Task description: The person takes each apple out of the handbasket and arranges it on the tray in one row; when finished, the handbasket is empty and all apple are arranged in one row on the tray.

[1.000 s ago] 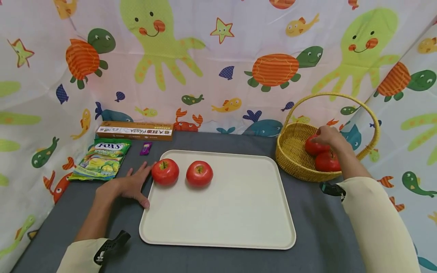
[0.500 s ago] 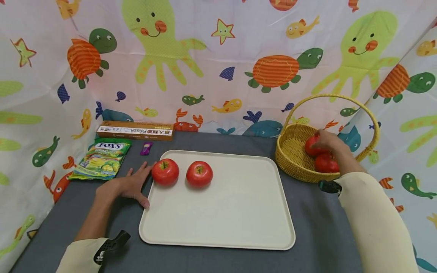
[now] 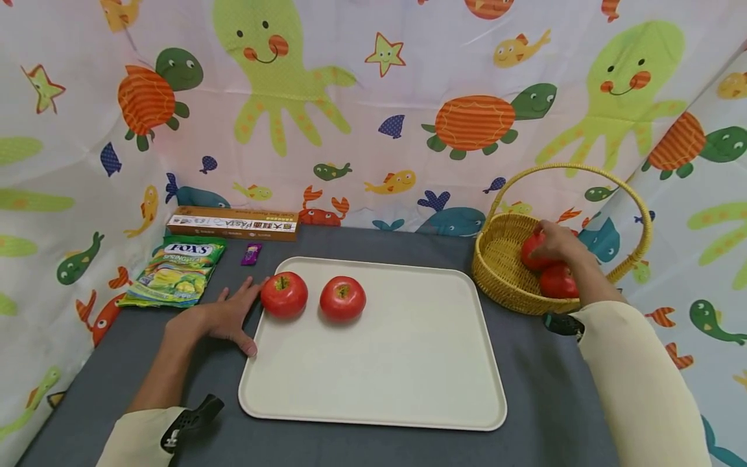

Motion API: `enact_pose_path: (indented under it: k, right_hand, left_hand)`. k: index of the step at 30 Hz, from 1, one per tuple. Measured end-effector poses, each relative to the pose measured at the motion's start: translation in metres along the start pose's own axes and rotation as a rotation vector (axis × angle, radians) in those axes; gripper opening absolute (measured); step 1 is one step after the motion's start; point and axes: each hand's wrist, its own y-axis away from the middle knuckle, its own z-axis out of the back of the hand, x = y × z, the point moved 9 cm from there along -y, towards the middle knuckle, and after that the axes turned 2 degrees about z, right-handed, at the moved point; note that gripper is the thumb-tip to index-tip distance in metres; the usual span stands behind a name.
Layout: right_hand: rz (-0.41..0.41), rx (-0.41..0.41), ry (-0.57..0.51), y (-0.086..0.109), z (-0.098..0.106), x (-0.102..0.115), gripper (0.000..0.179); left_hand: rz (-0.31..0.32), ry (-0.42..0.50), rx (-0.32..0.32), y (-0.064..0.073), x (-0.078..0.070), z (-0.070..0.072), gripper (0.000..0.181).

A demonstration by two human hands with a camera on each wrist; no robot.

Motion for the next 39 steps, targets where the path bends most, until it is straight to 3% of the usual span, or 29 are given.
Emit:
enact_pose_path:
  k: [7,13,20,26,30,39]
  right_hand:
    - [0.015,-0.095,-0.017,0.017,0.023,0.024,0.069]
    - [0.034,-0.191,-0.015,0.041,0.044,0.05,0.067]
    - [0.04,-0.221,0.0,0.073,0.055,0.077,0.068]
    - [0.092,-0.236,0.0,0.097,0.055,0.109,0.074]
    - [0.125,-0.252,0.006,0.11,0.051,0.128,0.077]
    - [0.211,-0.254,0.025,0.126,0.025,0.167,0.076]
  left_hand:
    - [-0.008,0.009,0.009,0.007,-0.009,0.001,0.166]
    - [-0.021,0.012,0.011,0.006,-0.008,0.004,0.166]
    - [-0.033,0.008,0.014,0.011,-0.015,0.003,0.161]
    - [-0.052,0.045,0.03,0.02,-0.026,0.006,0.158]
    - [-0.03,0.021,0.037,0.021,-0.027,0.007,0.156]
    - [-0.078,0.052,0.018,0.021,-0.027,0.008,0.156]
